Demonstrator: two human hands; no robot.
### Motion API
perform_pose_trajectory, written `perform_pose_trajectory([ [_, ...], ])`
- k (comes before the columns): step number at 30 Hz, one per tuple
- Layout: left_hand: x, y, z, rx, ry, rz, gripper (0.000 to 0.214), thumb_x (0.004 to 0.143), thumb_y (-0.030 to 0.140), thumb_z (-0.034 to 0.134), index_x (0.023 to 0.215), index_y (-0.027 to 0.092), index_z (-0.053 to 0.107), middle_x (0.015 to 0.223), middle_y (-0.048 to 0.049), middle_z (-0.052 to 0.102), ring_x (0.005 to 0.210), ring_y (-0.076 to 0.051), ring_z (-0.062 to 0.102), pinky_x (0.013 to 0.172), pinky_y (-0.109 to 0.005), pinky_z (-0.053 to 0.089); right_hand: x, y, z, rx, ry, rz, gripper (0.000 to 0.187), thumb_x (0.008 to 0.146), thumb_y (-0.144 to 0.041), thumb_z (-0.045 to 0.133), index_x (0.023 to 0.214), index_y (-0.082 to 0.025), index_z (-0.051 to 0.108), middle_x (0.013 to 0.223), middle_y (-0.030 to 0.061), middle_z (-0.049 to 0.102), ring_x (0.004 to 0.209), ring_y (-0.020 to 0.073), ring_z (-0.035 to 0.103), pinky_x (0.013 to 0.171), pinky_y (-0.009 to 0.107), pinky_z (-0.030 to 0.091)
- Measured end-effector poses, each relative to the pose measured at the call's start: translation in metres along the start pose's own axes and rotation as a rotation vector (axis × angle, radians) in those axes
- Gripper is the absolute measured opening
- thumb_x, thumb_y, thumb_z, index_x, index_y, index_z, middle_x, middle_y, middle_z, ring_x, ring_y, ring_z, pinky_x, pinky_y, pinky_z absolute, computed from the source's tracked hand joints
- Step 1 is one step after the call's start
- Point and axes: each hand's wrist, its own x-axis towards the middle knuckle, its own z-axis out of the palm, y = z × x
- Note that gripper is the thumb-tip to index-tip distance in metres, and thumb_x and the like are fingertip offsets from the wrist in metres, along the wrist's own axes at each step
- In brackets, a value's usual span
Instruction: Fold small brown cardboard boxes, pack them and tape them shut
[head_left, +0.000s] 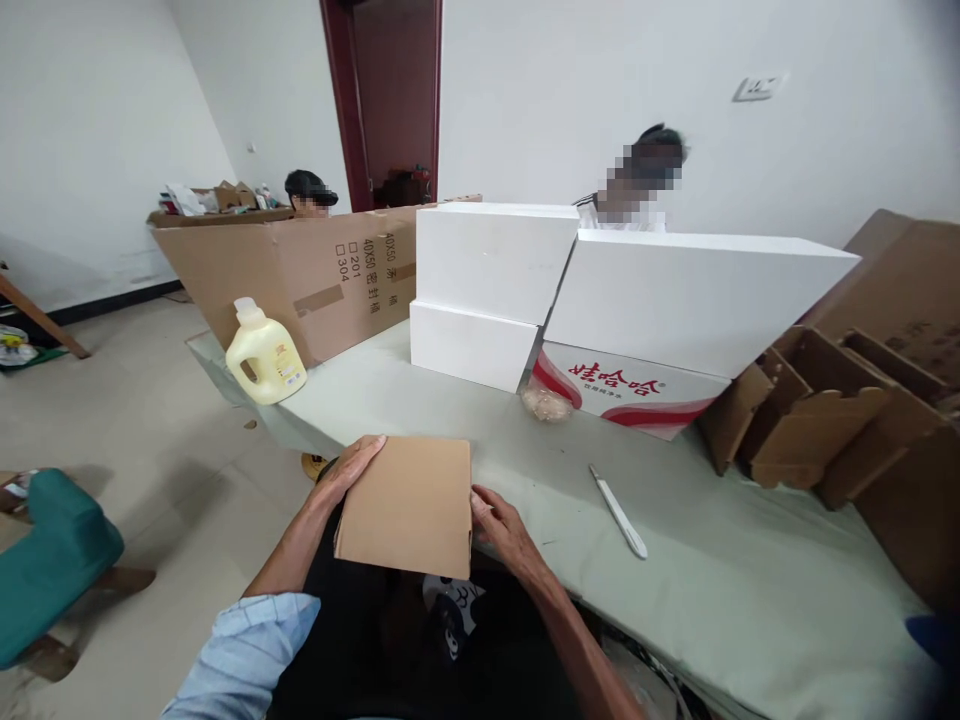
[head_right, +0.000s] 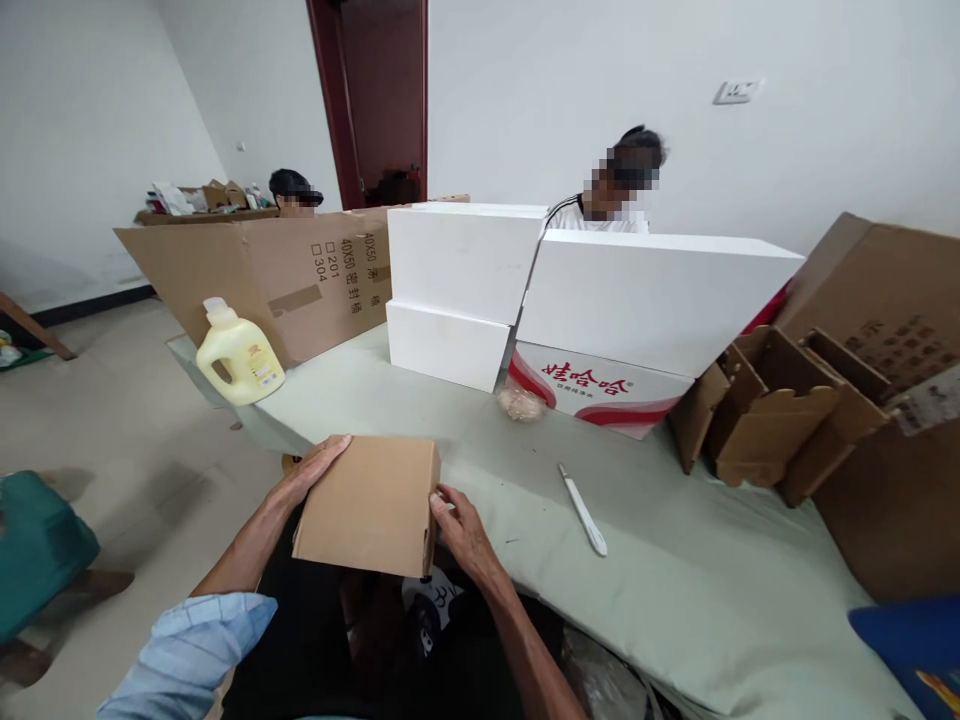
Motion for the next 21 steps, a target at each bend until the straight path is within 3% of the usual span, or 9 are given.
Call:
perform_pose_trajectory([
  [2,-0.007,0.010,0.001,-0.048,-0.030,0.027,0.080,0.084,0.091,0.057,0.113,0.019,0.075,0.121,-0.0126,0.082,0.118,-0.037,0.074,0.099,-0.044,0.060,-0.003,-0.012,0.001,0.061,0.011,-0.024,0.080,0.098,-0.081,0.048,0.144,-0.019,0.067,0.130,0.0162,0.072,0.102,0.0277,0.072,0.072,0.037,0.064],
  [5,-0.017,0.041,0.002,-0.137,-0.008,0.126,0.085,0.084,0.086,0.063,0.136,0.019,0.067,0.136,-0.0133,0.076,0.126,-0.036,0.070,0.105,-0.043,0.057,-0.006,-0.042,-0.028,0.094,0.076,-0.145,0.076,0.097,-0.078,0.055,0.149,-0.022,0.063,0.141,0.0160,0.065,0.107,0.0276,0.069,0.083,0.041,0.064],
  [9,-0.033,0.078,0.012,-0.166,-0.017,0.496,0.087,0.081,0.065,0.081,0.153,0.025,0.051,0.157,-0.0125,0.060,0.145,-0.036,0.057,0.118,-0.043,0.049,-0.021,-0.072,-0.075,0.036,0.179,-0.312,0.067,0.102,-0.064,0.063,0.158,-0.029,0.052,0.155,0.0129,0.057,0.126,0.0290,0.063,0.098,0.042,0.061],
  [11,-0.040,0.078,0.022,-0.130,-0.101,0.595,0.090,0.078,0.058,0.086,0.154,0.026,0.048,0.161,-0.0140,0.055,0.149,-0.038,0.053,0.121,-0.045,0.046,-0.033,-0.069,-0.087,-0.007,0.224,-0.330,0.067,0.102,-0.060,0.065,0.159,-0.031,0.049,0.158,0.0121,0.055,0.135,0.0305,0.059,0.103,0.044,0.059],
  [17,-0.051,0.048,0.046,-0.007,-0.262,0.599,0.092,0.075,0.065,0.088,0.149,0.027,0.048,0.179,-0.0197,0.028,0.162,-0.043,0.035,0.122,-0.051,0.044,-0.070,-0.020,-0.084,-0.072,0.222,-0.251,0.071,0.100,-0.055,0.069,0.161,-0.031,0.043,0.157,0.0127,0.055,0.137,0.0319,0.059,0.107,0.046,0.058],
  [21,-0.056,0.056,0.043,0.022,-0.262,0.571,0.063,0.089,0.062,0.075,0.138,0.028,0.055,0.175,-0.0162,0.037,0.159,-0.040,0.041,0.121,-0.049,0.044,-0.079,-0.021,-0.087,-0.106,0.272,-0.301,0.071,0.101,-0.054,0.069,0.163,-0.033,0.041,0.159,0.0122,0.052,0.138,0.0323,0.059,0.104,0.047,0.060],
])
